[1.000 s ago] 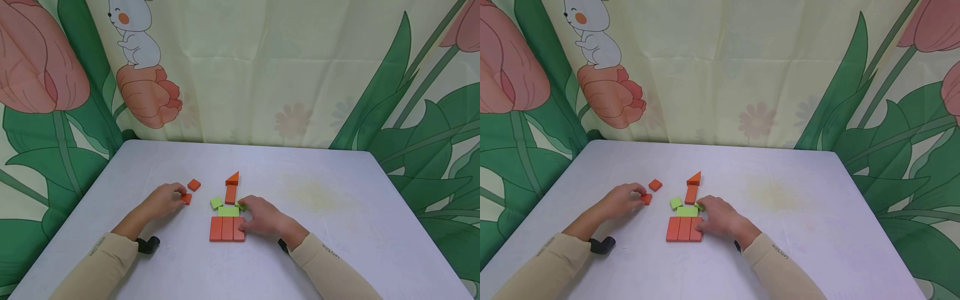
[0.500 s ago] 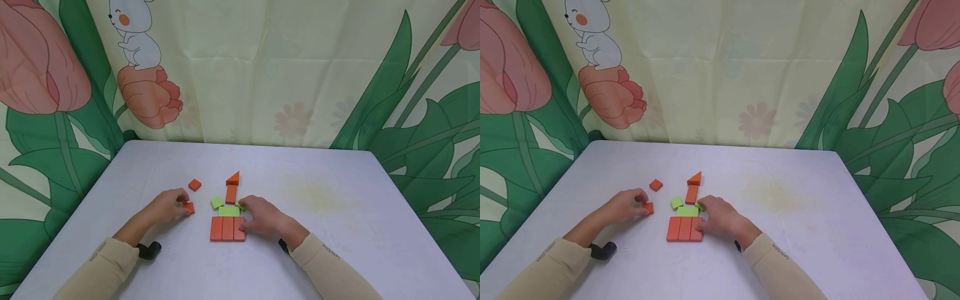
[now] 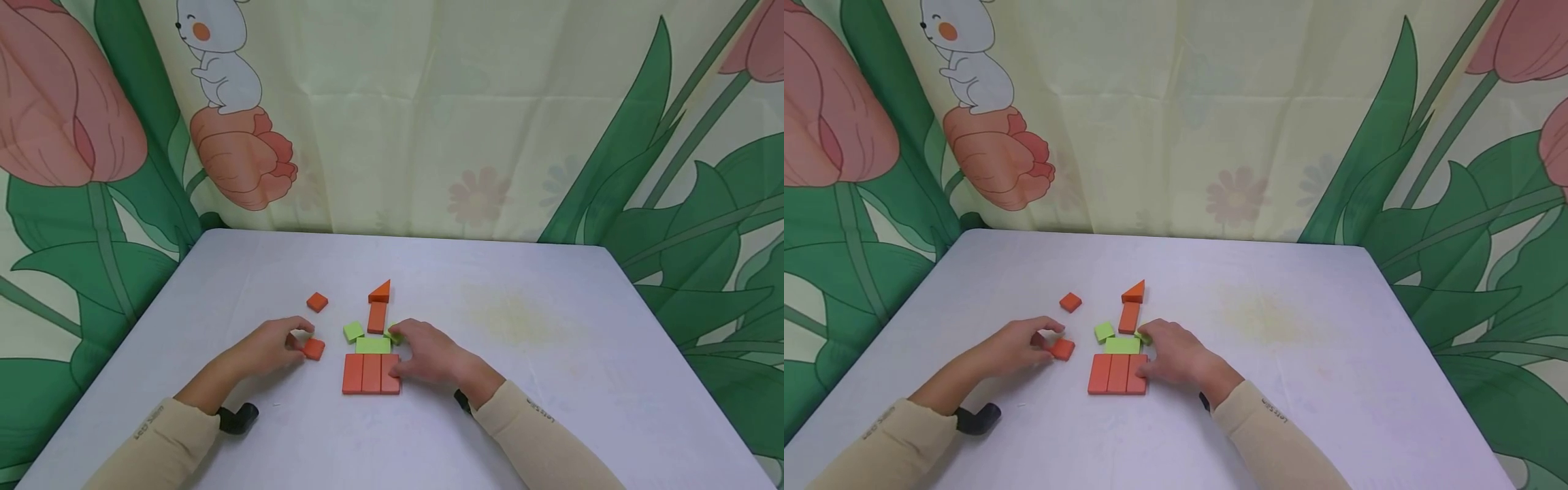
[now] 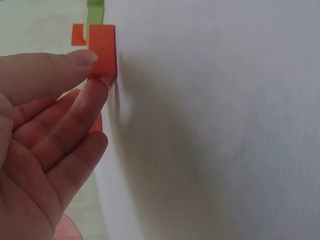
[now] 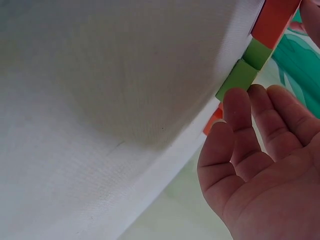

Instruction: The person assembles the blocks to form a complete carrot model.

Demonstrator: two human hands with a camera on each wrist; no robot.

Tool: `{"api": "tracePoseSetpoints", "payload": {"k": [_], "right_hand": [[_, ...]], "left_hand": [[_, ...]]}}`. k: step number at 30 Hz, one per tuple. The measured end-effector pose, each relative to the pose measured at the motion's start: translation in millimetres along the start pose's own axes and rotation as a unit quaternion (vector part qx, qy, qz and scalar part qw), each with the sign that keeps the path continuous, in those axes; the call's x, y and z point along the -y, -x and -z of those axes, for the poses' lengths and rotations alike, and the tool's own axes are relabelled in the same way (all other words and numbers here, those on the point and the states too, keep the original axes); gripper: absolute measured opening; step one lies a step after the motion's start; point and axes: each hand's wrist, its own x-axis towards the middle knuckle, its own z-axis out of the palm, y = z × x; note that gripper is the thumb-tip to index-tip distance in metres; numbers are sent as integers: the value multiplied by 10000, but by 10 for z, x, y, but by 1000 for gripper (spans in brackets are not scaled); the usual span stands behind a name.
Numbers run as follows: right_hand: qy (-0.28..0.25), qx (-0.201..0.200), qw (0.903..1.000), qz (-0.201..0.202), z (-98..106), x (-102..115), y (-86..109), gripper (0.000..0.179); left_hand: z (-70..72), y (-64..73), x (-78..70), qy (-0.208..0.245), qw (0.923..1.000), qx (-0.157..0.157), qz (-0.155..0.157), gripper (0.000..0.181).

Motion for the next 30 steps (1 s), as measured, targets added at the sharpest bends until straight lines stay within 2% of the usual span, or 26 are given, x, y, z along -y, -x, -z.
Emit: {"api": "tracePoseSetpoints", "payload": {"k": [4, 8, 13, 21, 30], "right_hand": [[22, 7, 10000, -10, -6, -1, -1, 67], [57, 1, 10000, -11, -8, -3, -4, 67], [96, 14, 9999, -28, -9, -6, -6, 67], [100, 18, 9999, -33, -4, -10, -13, 67], [59, 24, 10000, -5, 4, -11, -17, 67]], "left_hand": [[-26, 16, -13, 82, 9999, 42, -77, 35], [-52, 34, -26, -50, 9999, -18, -135, 27], [-76, 50, -60, -218, 9996, -72, -140, 28], [-98, 47, -98, -433, 9969, 45, -648, 34], [-118, 51, -164, -776, 9960, -17, -453, 33]]}}
